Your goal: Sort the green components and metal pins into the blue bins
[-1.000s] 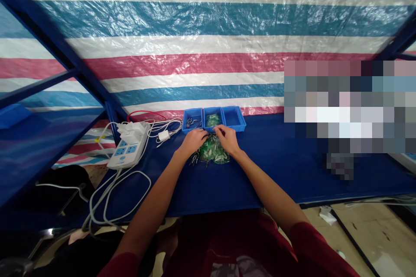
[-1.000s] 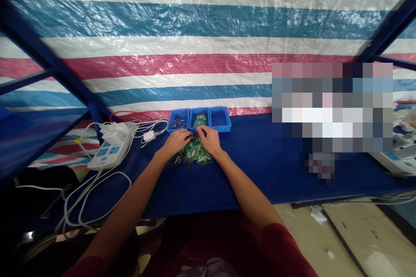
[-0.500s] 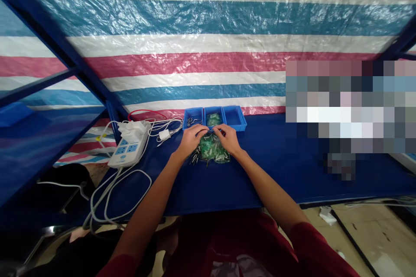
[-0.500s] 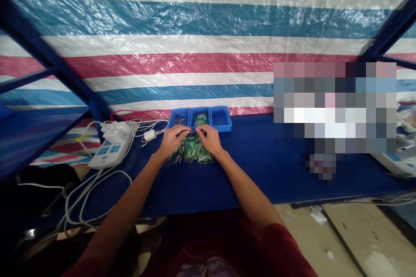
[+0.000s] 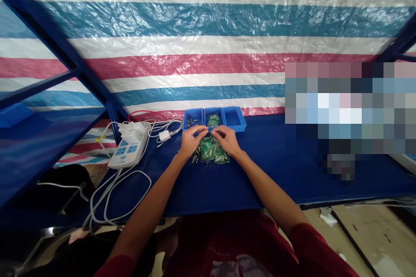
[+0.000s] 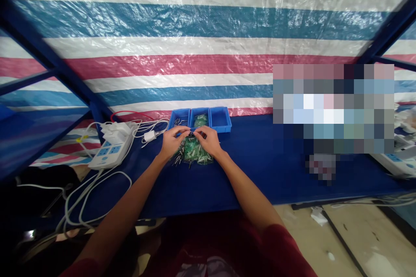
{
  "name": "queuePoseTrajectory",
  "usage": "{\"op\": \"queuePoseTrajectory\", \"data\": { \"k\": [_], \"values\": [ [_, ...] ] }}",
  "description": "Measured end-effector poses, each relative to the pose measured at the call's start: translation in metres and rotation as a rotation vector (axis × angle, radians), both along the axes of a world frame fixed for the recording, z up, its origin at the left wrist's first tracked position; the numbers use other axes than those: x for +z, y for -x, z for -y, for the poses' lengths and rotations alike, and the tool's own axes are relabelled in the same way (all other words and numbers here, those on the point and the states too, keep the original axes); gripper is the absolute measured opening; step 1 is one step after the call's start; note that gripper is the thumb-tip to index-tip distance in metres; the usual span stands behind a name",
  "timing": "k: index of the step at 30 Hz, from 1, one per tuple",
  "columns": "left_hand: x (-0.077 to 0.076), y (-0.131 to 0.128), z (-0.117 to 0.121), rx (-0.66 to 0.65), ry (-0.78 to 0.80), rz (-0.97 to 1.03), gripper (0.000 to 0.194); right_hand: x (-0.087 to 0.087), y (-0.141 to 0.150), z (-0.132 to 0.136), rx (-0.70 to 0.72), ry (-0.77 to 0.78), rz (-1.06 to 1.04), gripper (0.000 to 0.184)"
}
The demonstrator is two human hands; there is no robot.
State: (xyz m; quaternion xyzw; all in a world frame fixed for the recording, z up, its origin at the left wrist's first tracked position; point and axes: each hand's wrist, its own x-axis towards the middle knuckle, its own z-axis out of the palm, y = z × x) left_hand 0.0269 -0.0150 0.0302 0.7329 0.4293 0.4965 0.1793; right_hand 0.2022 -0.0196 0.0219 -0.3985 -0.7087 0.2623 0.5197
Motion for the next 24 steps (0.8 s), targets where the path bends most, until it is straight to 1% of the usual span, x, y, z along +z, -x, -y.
{"op": "queuePoseTrajectory", "data": {
  "k": [5,7,10,12,15,19,22,24],
  "values": [
    [0.0006,-0.0011,-0.0001,-0.047,0.070,0.082,0.027,0.0008,0.0009,0.0010,0.045,0.009,-0.085,0.029],
    [0.0008,-0.0014,0.0008,-0.054,0.082,0.053,0.028,-0.0002,0.0007,0.0003,0.040,0.023,-0.090,0.030],
    [0.0001,-0.0011,0.0014,-0.069,0.098,-0.043,0.032,-0.0029,0.0001,-0.0012,0.043,0.064,-0.083,0.033],
    [-0.0011,-0.0007,0.0012,-0.084,0.112,-0.089,0.035,-0.0046,0.0000,-0.0021,0.073,0.099,-0.099,0.034],
    [-0.0026,-0.0009,0.0009,-0.102,0.117,-0.098,0.037,-0.0053,0.0005,-0.0024,0.117,0.146,-0.149,0.035],
    [-0.0020,-0.0028,0.0023,-0.031,0.066,-0.048,0.036,-0.0033,0.0023,-0.0016,0.053,0.177,-0.176,0.038],
    [-0.0004,-0.0048,0.0041,0.035,0.004,-0.013,0.033,-0.0027,0.0034,-0.0018,0.005,0.169,-0.151,0.041],
    [-0.0002,-0.0063,0.0056,0.051,-0.041,-0.005,0.032,-0.0031,0.0039,-0.0022,-0.003,0.155,-0.120,0.043]
  ]
}}
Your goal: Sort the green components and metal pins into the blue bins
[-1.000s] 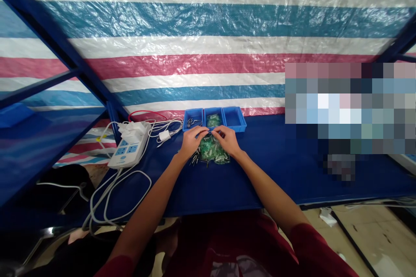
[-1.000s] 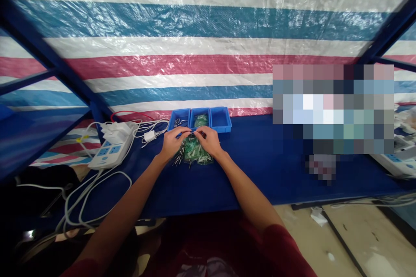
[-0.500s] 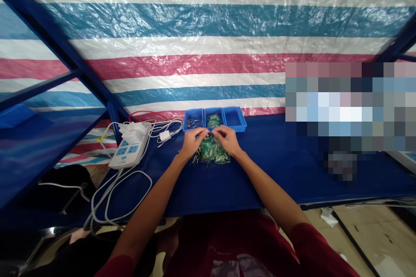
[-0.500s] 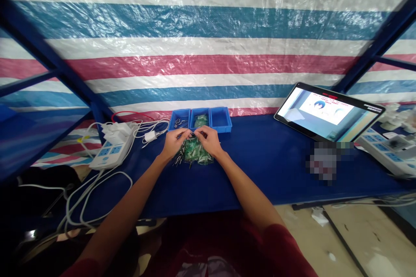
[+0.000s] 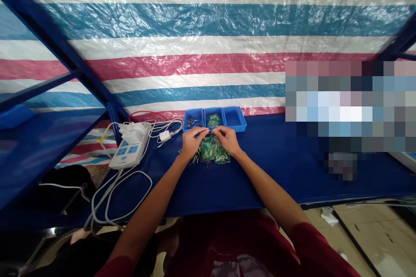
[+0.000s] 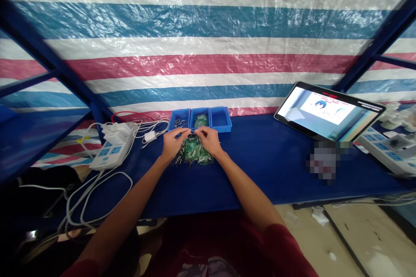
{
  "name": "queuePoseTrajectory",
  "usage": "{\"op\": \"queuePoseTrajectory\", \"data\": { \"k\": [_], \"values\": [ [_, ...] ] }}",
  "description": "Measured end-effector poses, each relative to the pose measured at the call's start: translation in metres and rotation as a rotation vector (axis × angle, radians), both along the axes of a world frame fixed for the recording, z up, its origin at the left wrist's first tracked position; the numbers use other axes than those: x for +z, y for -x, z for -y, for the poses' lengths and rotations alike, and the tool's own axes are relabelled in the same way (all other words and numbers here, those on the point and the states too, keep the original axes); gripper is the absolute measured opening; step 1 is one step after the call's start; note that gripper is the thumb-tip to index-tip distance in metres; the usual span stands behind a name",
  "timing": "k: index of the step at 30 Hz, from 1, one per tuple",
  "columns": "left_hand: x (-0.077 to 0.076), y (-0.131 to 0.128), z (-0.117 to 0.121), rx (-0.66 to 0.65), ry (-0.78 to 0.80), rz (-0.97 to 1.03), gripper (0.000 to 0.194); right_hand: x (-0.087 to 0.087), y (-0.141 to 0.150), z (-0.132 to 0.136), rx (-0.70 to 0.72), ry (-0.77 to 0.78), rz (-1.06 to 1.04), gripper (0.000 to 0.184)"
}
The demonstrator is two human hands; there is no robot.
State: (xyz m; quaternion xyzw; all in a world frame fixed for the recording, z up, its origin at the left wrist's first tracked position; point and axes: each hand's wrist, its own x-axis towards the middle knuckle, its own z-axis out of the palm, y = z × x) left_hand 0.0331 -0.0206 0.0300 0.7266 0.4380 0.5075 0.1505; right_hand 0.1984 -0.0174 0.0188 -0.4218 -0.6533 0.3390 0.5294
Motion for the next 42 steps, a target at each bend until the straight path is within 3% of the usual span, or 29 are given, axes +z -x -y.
{"op": "queuePoseTrajectory", "data": {
  "k": [4,8,10,12,18,21,26,42],
  "values": [
    [-0.002,0.002,0.003,0.080,-0.153,-0.012,0.031,-0.001,0.000,0.000,-0.024,-0.018,0.048,0.043],
    [0.000,0.017,0.000,0.465,-0.363,-0.069,0.029,-0.001,-0.002,-0.001,-0.054,-0.007,0.073,0.044],
    [0.004,0.027,-0.005,0.583,-0.344,-0.158,0.029,-0.002,-0.002,-0.001,-0.056,-0.015,0.094,0.043],
    [0.007,0.035,-0.011,0.540,-0.253,-0.304,0.030,-0.002,-0.002,-0.002,-0.060,-0.037,0.126,0.043],
    [0.000,0.036,-0.022,0.137,0.028,-0.618,0.031,-0.003,-0.003,-0.003,-0.043,-0.066,0.184,0.038],
    [-0.004,0.033,-0.022,0.058,0.140,-0.764,0.029,-0.003,-0.003,-0.004,-0.040,-0.059,0.188,0.037],
    [-0.003,0.030,-0.018,0.009,0.085,-0.818,0.036,-0.003,-0.003,-0.003,-0.030,-0.064,0.208,0.037],
    [-0.006,0.019,-0.014,-0.026,0.141,-0.865,0.024,-0.008,-0.001,-0.005,-0.010,-0.078,0.209,0.035]
  ]
}}
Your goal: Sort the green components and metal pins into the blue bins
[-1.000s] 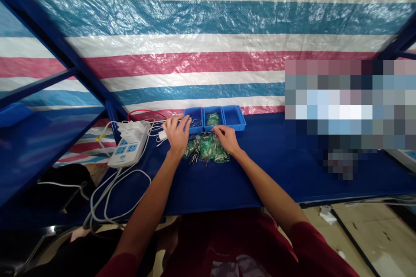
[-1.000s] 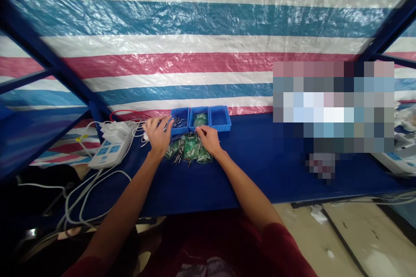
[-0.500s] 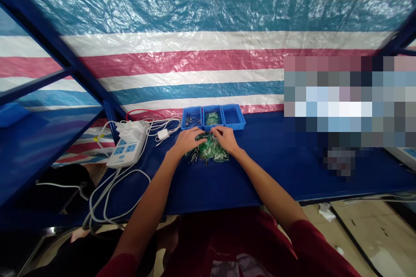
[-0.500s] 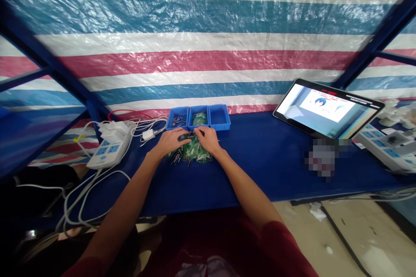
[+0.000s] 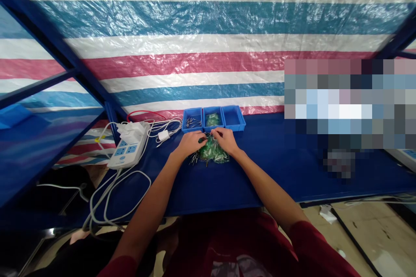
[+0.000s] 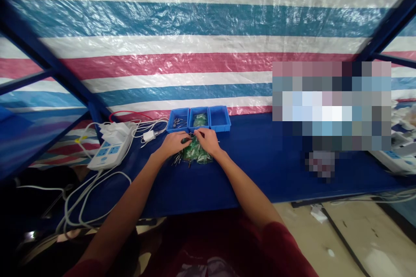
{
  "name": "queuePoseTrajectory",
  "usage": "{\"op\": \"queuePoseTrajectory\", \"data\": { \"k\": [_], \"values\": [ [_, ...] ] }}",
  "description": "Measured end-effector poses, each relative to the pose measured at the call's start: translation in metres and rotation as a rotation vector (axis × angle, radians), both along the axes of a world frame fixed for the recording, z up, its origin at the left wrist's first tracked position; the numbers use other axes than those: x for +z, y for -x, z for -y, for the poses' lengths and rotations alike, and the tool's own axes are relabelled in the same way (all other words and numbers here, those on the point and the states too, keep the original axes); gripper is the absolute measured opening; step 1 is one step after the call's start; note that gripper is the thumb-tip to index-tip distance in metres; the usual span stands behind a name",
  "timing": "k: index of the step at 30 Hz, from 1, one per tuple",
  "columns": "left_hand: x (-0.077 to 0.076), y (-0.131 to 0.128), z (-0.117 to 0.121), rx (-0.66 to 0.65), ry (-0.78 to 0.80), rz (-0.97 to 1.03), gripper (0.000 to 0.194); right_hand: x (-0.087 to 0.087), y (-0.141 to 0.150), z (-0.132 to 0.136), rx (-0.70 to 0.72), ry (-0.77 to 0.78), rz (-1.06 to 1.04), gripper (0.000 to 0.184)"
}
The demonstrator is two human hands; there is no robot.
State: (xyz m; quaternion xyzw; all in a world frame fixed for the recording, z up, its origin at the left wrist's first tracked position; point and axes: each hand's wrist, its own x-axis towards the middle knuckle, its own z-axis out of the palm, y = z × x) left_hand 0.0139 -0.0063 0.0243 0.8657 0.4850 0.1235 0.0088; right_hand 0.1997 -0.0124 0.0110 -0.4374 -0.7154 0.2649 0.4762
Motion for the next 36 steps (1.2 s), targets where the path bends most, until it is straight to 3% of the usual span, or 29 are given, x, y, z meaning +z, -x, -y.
{"op": "queuePoseTrajectory", "data": {
  "k": [9,18,22,27,31,36],
  "values": [
    [0.011,0.006,0.001,-0.092,0.126,0.056,0.024,-0.001,-0.001,0.000,0.003,-0.002,-0.004,0.035],
    [0.006,0.008,-0.002,-0.126,0.110,0.136,0.021,-0.001,0.000,0.001,-0.005,0.005,-0.001,0.034],
    [0.010,0.007,0.000,-0.141,0.158,0.349,0.021,0.000,-0.001,0.000,-0.025,0.008,-0.006,0.035],
    [0.019,0.001,0.007,-0.111,0.291,0.810,0.029,0.002,-0.003,0.000,-0.089,-0.034,-0.048,0.032],
    [0.017,-0.008,0.009,-0.053,0.440,1.114,0.034,0.003,-0.002,0.001,-0.027,0.001,-0.106,0.032],
    [0.011,-0.015,0.007,-0.049,0.565,1.356,0.037,0.004,0.000,0.002,0.032,0.009,-0.148,0.033]
  ]
}}
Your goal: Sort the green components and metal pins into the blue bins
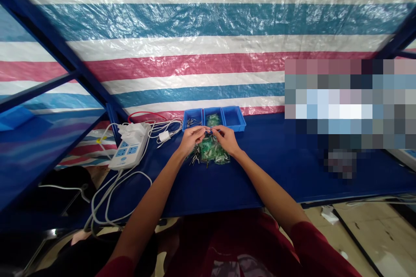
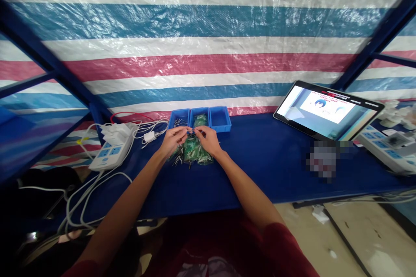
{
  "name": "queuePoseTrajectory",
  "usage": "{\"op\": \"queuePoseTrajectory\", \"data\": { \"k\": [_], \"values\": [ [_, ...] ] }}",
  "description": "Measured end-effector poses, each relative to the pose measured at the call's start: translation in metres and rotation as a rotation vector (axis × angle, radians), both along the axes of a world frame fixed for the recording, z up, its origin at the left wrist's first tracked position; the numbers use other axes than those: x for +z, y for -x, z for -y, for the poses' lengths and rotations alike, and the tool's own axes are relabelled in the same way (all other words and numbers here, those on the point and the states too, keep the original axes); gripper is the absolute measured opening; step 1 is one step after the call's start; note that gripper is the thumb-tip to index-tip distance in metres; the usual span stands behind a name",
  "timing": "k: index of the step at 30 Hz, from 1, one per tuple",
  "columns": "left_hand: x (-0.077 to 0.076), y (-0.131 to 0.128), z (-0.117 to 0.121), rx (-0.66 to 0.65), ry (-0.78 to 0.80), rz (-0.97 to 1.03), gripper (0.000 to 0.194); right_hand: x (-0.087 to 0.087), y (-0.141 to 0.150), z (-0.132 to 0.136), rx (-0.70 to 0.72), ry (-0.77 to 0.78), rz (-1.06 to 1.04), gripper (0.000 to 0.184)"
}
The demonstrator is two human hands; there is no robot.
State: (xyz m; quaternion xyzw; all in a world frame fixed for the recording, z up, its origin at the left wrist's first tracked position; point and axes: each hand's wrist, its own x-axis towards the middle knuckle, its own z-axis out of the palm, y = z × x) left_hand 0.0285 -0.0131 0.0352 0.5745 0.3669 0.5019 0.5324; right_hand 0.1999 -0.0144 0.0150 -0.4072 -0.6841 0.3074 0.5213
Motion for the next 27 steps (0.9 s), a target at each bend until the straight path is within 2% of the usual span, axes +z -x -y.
{"op": "queuePoseTrajectory", "data": {
  "k": [3,6,12,16,20,27],
  "values": [
    [-0.002,-0.001,-0.002,0.001,0.009,0.037,0.037,0.001,0.000,0.000,-0.029,-0.013,-0.011,0.034],
    [-0.003,-0.001,-0.003,0.030,-0.045,-0.039,0.036,0.002,0.000,0.001,-0.078,-0.028,-0.009,0.034],
    [-0.004,0.000,0.001,0.207,-0.306,-0.447,0.032,0.006,0.000,0.004,-0.109,-0.021,0.054,0.040],
    [-0.004,-0.001,0.004,0.183,-0.383,-0.620,0.039,0.007,0.000,0.005,-0.088,-0.021,0.106,0.048],
    [-0.003,-0.003,0.006,0.144,-0.345,-0.598,0.042,0.006,0.000,0.006,-0.068,-0.005,0.128,0.051],
    [-0.002,-0.003,0.007,0.140,-0.262,-0.489,0.041,0.007,0.000,0.006,-0.002,-0.038,0.066,0.036]
  ]
}}
